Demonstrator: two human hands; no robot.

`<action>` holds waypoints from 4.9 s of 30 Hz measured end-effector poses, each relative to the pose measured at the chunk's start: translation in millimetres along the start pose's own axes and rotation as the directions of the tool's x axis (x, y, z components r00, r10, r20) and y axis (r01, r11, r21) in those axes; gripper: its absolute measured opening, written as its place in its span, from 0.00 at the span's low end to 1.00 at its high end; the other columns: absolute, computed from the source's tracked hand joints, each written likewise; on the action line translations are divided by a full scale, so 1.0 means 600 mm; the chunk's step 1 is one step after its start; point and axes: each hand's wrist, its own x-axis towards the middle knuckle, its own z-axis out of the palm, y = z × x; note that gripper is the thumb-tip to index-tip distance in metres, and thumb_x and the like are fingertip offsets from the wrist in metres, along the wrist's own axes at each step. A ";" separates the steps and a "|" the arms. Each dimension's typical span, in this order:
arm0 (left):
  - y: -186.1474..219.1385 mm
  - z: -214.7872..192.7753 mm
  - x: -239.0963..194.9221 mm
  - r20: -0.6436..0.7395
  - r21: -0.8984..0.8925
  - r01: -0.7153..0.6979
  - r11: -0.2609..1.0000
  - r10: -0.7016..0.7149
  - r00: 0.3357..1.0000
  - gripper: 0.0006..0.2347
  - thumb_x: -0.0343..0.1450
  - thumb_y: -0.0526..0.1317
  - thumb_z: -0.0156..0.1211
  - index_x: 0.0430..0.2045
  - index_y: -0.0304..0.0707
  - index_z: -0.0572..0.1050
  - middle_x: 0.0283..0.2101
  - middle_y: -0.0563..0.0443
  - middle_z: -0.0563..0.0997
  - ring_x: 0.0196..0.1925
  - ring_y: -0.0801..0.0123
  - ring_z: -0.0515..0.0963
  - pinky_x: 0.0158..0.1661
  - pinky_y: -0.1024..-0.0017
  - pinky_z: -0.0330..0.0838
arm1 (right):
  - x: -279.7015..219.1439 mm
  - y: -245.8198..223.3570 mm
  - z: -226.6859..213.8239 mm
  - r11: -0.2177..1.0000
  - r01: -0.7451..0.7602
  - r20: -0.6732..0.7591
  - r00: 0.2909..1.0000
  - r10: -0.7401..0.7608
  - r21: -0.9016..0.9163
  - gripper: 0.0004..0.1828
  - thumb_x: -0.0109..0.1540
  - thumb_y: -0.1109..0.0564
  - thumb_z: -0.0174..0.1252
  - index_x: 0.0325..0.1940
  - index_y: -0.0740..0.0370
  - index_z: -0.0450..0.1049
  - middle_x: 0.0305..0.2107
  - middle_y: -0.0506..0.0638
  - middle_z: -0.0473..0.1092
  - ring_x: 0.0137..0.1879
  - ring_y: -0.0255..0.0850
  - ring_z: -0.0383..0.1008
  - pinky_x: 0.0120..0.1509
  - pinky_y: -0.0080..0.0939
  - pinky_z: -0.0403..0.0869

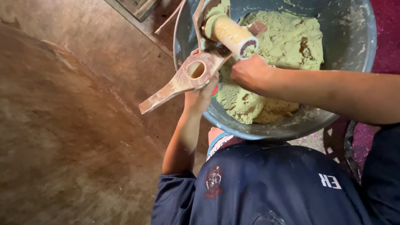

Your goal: The person uses a manual dough press to extrude dough into spiral shapes onto a purple tray. They repeatedly scoop dough from a metal bowl, load it into the press, and squeeze the handle to form noodles.

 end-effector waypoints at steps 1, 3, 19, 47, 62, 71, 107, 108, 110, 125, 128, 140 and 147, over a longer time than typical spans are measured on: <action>0.000 0.001 0.001 -0.031 -0.039 0.090 0.995 -0.091 0.995 0.24 0.68 0.32 0.61 0.61 0.32 0.65 0.53 0.51 0.72 0.56 0.72 0.70 0.60 0.71 0.65 | -0.008 0.001 0.000 0.999 0.036 0.015 0.999 -0.036 0.005 0.07 0.59 0.61 0.57 0.34 0.60 0.81 0.33 0.56 0.78 0.41 0.52 0.81 0.40 0.52 0.81; -0.003 0.004 -0.001 -0.079 -0.128 0.268 0.955 -0.279 0.957 0.26 0.66 0.33 0.62 0.60 0.32 0.64 0.43 0.47 0.73 0.45 0.68 0.71 0.49 0.69 0.67 | -0.035 -0.002 0.005 0.994 0.107 0.052 0.993 -0.107 0.018 0.07 0.58 0.61 0.56 0.33 0.59 0.81 0.31 0.56 0.78 0.40 0.53 0.81 0.41 0.51 0.81; -0.006 -0.001 0.021 -0.100 0.163 -0.045 0.986 0.061 0.993 0.27 0.73 0.31 0.64 0.68 0.33 0.62 0.59 0.52 0.76 0.60 0.73 0.76 0.63 0.73 0.69 | -0.309 0.036 -0.069 0.809 -0.251 0.360 0.932 0.052 0.532 0.26 0.67 0.49 0.50 0.70 0.36 0.69 0.39 0.46 0.81 0.41 0.43 0.80 0.54 0.44 0.78; 0.061 0.040 0.080 0.106 0.883 -0.284 0.374 0.432 0.896 0.26 0.65 0.40 0.70 0.56 0.28 0.68 0.62 0.35 0.74 0.50 0.54 0.81 0.44 0.66 0.78 | -0.236 -0.030 -0.029 0.724 0.190 -0.662 0.600 0.449 0.663 0.24 0.65 0.62 0.58 0.67 0.58 0.72 0.44 0.61 0.78 0.43 0.48 0.81 0.49 0.46 0.79; 0.068 0.058 0.072 0.463 0.814 -0.484 0.320 0.145 0.874 0.33 0.61 0.43 0.71 0.62 0.33 0.67 0.66 0.40 0.72 0.55 0.53 0.79 0.47 0.65 0.76 | -0.282 -0.023 -0.166 0.966 -0.260 -0.246 0.936 0.251 -0.002 0.18 0.65 0.55 0.52 0.59 0.51 0.72 0.34 0.50 0.75 0.37 0.43 0.79 0.37 0.45 0.77; 0.040 -0.026 0.130 0.087 0.139 0.004 0.990 -0.016 0.996 0.14 0.70 0.31 0.63 0.50 0.33 0.74 0.44 0.48 0.78 0.42 0.67 0.76 0.42 0.72 0.72 | -0.364 -0.008 -0.121 0.904 -0.304 -0.287 0.875 0.390 0.301 0.22 0.62 0.63 0.51 0.61 0.59 0.69 0.38 0.53 0.72 0.42 0.46 0.78 0.42 0.50 0.78; 0.075 0.679 -0.223 0.909 0.152 -0.005 0.988 -0.138 0.394 0.22 0.65 0.40 0.77 0.52 0.37 0.77 0.52 0.45 0.85 0.55 0.65 0.85 0.57 0.67 0.80 | -0.968 0.029 0.343 -0.031 0.318 -0.280 0.873 0.399 0.948 0.50 0.68 0.37 0.51 0.84 0.62 0.37 0.75 0.64 0.53 0.80 0.51 0.50 0.78 0.55 0.53; 0.075 0.680 -0.210 0.902 0.132 0.080 0.988 -0.153 0.404 0.23 0.66 0.40 0.76 0.55 0.38 0.76 0.54 0.45 0.85 0.57 0.66 0.85 0.59 0.67 0.82 | -0.985 0.054 0.377 -0.221 0.169 -0.114 0.964 0.238 0.961 0.49 0.67 0.35 0.49 0.82 0.62 0.40 0.73 0.63 0.55 0.78 0.51 0.53 0.76 0.54 0.55; 0.081 0.690 -0.189 0.941 0.020 0.150 0.988 -0.069 0.332 0.28 0.69 0.42 0.77 0.61 0.36 0.69 0.59 0.42 0.80 0.64 0.63 0.78 0.66 0.65 0.74 | -1.000 0.055 0.460 -0.331 -0.090 0.148 0.977 0.153 0.939 0.48 0.64 0.31 0.47 0.80 0.61 0.45 0.69 0.60 0.59 0.75 0.50 0.57 0.73 0.53 0.59; -0.211 0.713 -0.102 0.625 0.695 -0.406 0.593 -0.220 0.749 0.19 0.69 0.48 0.66 0.52 0.41 0.77 0.55 0.45 0.77 0.57 0.51 0.76 0.54 0.56 0.72 | -1.001 -0.025 0.543 -0.518 0.090 0.267 0.774 0.574 0.851 0.61 0.50 0.16 0.51 0.71 0.65 0.62 0.45 0.63 0.73 0.56 0.51 0.73 0.57 0.51 0.72; -0.258 0.733 -0.113 0.592 0.776 -0.510 0.370 -0.148 0.792 0.21 0.62 0.49 0.72 0.44 0.35 0.76 0.52 0.39 0.74 0.56 0.48 0.73 0.51 0.53 0.70 | -0.990 -0.034 0.516 -0.493 0.351 0.103 0.724 0.682 0.796 0.62 0.53 0.15 0.55 0.67 0.74 0.63 0.47 0.63 0.71 0.53 0.53 0.72 0.59 0.50 0.70; -0.084 0.800 -0.073 0.570 0.440 -0.435 0.785 0.130 0.811 0.07 0.72 0.36 0.64 0.37 0.41 0.71 0.36 0.50 0.82 0.40 0.50 0.83 0.38 0.57 0.73 | -1.006 -0.073 0.515 -0.362 0.667 -0.022 0.494 0.869 0.651 0.61 0.56 0.18 0.61 0.66 0.78 0.62 0.47 0.62 0.70 0.55 0.52 0.71 0.62 0.53 0.69; 0.069 0.767 -0.139 0.758 0.057 -0.802 0.594 0.497 0.422 0.07 0.72 0.31 0.62 0.43 0.40 0.76 0.38 0.48 0.81 0.41 0.58 0.82 0.42 0.62 0.76 | -1.058 -0.095 0.620 -0.126 0.768 -0.170 0.293 0.941 0.628 0.51 0.61 0.22 0.56 0.70 0.65 0.62 0.48 0.58 0.68 0.51 0.49 0.68 0.53 0.54 0.72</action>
